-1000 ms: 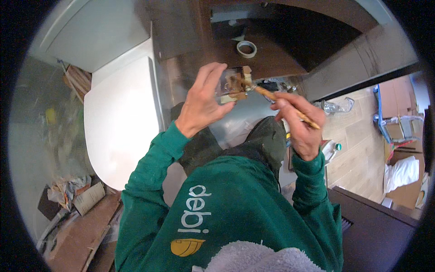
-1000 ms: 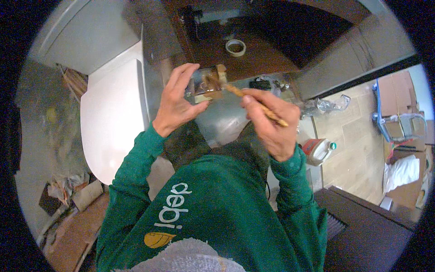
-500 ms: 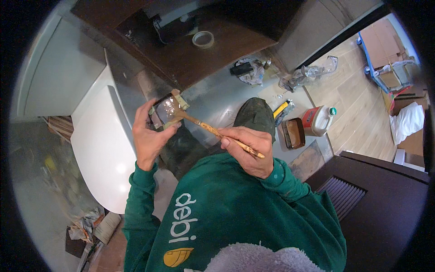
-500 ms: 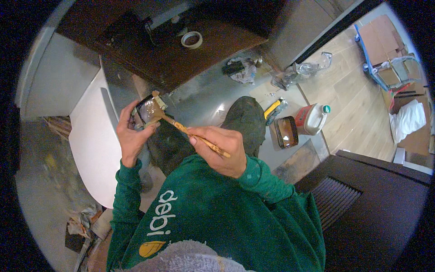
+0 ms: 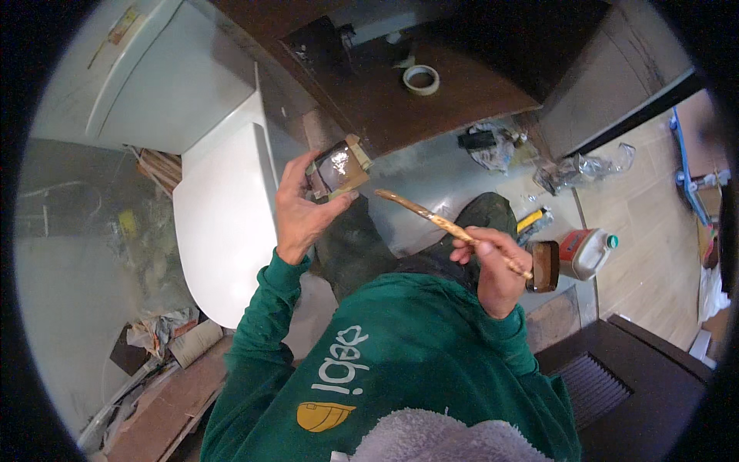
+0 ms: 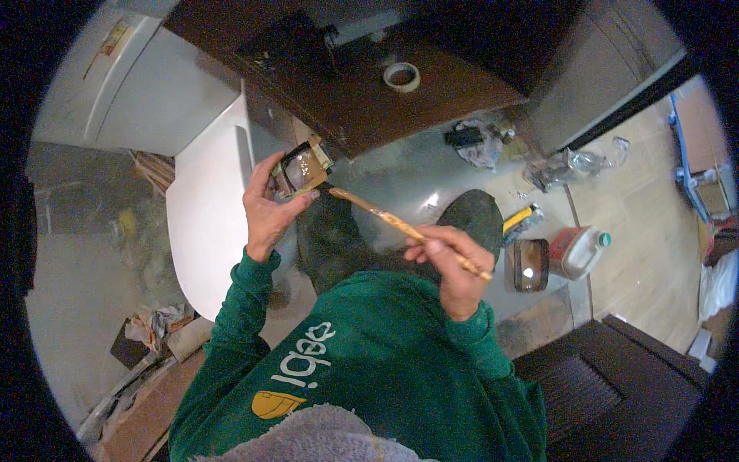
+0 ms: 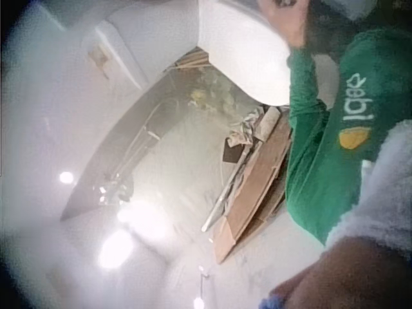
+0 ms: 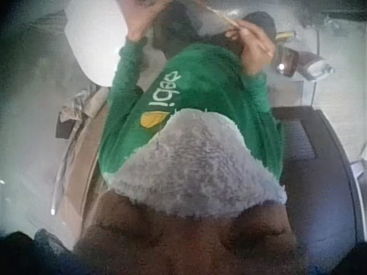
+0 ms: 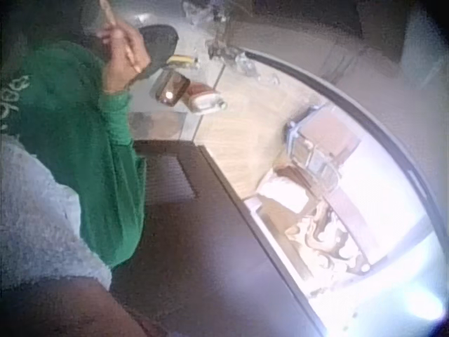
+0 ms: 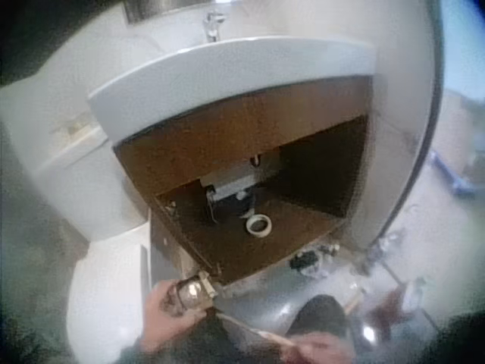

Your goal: The person applies adhesive tape along the edge of a wooden cabinet door. They use a brush to spread a substance on the tape and then press it into place.

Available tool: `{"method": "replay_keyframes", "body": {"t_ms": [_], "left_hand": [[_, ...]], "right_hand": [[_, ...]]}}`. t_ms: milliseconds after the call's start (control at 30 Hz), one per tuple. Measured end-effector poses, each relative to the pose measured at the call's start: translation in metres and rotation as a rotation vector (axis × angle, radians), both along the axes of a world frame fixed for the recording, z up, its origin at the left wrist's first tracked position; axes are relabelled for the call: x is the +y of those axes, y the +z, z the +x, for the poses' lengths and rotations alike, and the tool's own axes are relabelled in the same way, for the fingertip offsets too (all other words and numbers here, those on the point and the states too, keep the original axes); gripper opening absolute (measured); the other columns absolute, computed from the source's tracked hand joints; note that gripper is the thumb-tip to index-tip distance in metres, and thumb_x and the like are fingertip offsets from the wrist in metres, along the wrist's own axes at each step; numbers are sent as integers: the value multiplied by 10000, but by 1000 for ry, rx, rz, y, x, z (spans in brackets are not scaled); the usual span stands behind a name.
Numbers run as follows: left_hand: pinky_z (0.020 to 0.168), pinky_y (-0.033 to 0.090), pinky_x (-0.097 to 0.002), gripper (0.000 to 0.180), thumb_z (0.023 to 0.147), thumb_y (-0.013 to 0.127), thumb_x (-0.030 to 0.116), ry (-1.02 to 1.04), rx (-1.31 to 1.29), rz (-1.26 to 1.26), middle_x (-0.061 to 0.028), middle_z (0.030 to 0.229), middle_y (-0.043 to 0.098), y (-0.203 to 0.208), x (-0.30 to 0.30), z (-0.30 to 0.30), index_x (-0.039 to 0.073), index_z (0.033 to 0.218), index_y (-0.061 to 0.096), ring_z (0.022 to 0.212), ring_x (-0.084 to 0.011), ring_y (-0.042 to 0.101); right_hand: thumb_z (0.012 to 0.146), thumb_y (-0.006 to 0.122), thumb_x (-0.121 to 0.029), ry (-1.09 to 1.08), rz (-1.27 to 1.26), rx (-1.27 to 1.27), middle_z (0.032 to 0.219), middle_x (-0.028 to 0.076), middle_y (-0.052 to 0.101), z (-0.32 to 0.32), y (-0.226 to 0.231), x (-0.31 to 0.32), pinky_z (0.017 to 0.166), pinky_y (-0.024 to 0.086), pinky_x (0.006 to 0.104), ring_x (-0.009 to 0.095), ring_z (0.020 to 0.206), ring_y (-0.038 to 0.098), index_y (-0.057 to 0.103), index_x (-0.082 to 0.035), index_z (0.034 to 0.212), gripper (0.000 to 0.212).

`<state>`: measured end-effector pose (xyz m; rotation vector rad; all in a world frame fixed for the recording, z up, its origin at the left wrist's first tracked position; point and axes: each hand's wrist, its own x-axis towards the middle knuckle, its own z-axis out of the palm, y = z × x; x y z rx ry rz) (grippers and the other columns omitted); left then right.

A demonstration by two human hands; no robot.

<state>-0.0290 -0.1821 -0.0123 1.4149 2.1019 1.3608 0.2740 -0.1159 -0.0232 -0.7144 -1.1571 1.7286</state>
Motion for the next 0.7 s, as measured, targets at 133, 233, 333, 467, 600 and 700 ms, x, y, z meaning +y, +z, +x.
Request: {"method": "replay_keyframes", "body": {"t_ms": [133, 233, 333, 467, 600, 700], "left_hand": [[1021, 515, -341, 755, 684, 896, 49, 63, -10, 31, -111, 1286, 600, 5, -21, -24, -21, 1361, 568, 1147, -223, 629], [957, 554, -349, 724, 698, 887, 75, 147, 24, 43, -113, 1253, 602, 8, -35, -39, -29, 1340, 568, 1113, -224, 646], [936, 569, -352, 719, 708, 876, 77, 198, 12, 52, -118, 1249, 591, 8, -47, -46, -36, 1344, 559, 1106, -234, 649], [920, 571, -349, 727, 702, 883, 98, 210, 5, 51, -121, 1259, 590, -3, -57, -37, -33, 1342, 565, 1098, -234, 651], [877, 565, -331, 734, 675, 897, 143, 164, 27, -30, -122, 1241, 605, -19, -46, -9, -24, 1321, 591, 1075, -219, 650], [908, 541, -351, 753, 643, 900, 172, 90, 78, -50, -137, 1209, 628, -28, -21, 20, -16, 1309, 603, 1086, -253, 640]], "right_hand": [[979, 550, -146, -34, -141, 278, 974, 234, 720, -18, -4, 17, 739, 559, 354, 292, 814, 717, 643, 111, 1159, 328], [975, 543, -145, 0, -130, 354, 1004, 253, 711, -39, -2, 28, 761, 555, 386, 302, 836, 709, 605, 127, 1196, 356], [966, 559, -158, 25, -85, 361, 995, 251, 708, -51, -2, 35, 777, 551, 399, 300, 856, 704, 613, 118, 1187, 357], [958, 570, -198, -32, -127, 407, 966, 241, 707, -39, -13, 42, 756, 546, 388, 292, 820, 694, 626, 105, 1164, 371], [964, 557, -256, -126, -229, 332, 950, 232, 710, -10, -31, 41, 705, 544, 363, 283, 756, 679, 639, 91, 1139, 396], [975, 551, -252, -130, -270, 298, 935, 235, 708, 0, -41, 29, 691, 546, 366, 282, 750, 680, 639, 90, 1141, 390]]}}
